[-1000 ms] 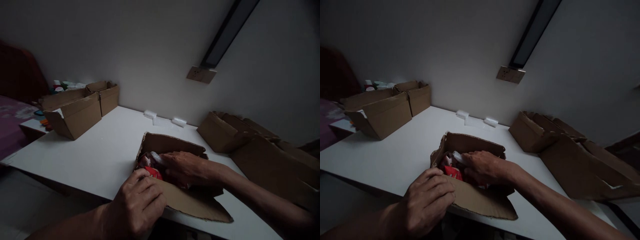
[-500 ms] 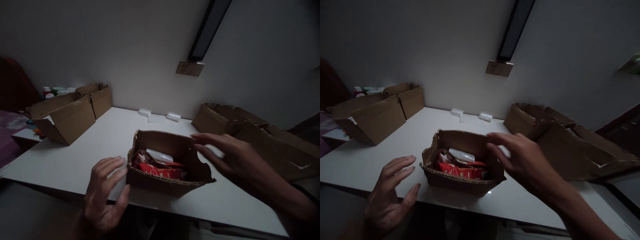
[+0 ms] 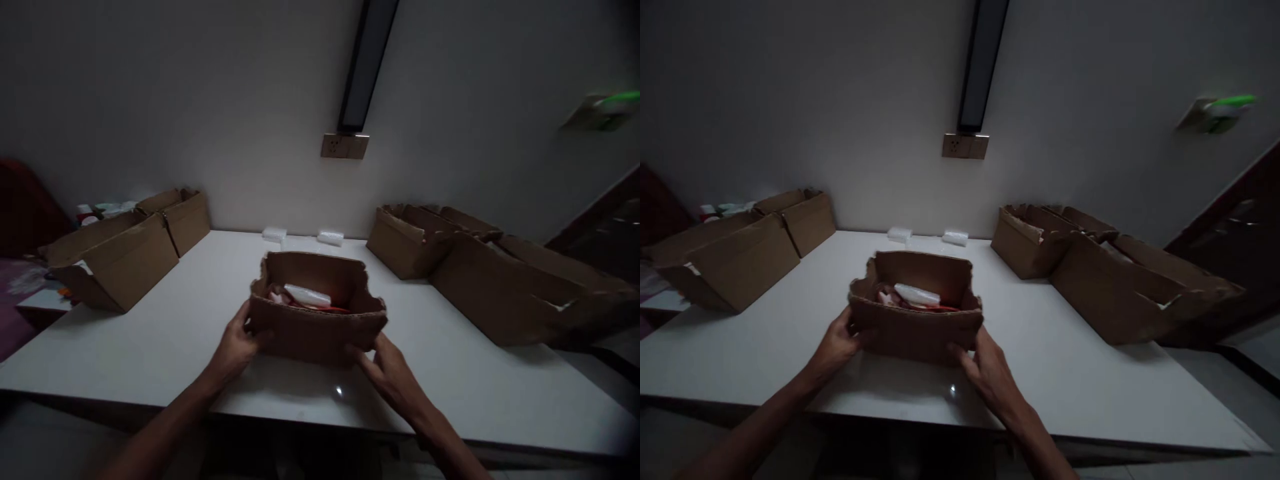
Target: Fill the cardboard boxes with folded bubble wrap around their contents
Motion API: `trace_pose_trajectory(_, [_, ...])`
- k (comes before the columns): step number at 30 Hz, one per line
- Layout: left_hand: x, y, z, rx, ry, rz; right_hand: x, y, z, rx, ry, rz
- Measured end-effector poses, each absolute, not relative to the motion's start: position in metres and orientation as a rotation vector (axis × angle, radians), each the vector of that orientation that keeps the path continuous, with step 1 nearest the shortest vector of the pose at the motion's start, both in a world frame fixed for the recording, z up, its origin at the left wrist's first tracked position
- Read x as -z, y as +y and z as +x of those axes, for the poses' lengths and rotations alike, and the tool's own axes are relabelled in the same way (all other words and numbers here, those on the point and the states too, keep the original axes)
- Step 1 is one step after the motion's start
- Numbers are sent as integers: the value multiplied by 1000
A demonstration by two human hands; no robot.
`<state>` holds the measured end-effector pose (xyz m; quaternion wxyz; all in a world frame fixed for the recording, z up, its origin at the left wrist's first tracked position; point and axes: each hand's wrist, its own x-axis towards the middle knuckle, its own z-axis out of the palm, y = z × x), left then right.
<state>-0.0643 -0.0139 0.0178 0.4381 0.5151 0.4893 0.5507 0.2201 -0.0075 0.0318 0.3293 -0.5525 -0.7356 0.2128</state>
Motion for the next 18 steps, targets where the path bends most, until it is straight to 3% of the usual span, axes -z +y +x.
trace_pose_trajectory(5, [-23,-6,-16,-1289,907,1376,-20,-49,279,-345,-1717,-1626])
trace_pose_trajectory(9, [-15,-19,-28,-1202,975,1327,-4,-82,277,-314,-1764,-1572])
trace_pose_trajectory(18, [2,-7,-44,-1097,1149,1318,15,-31,289,-685,-1768,-1301])
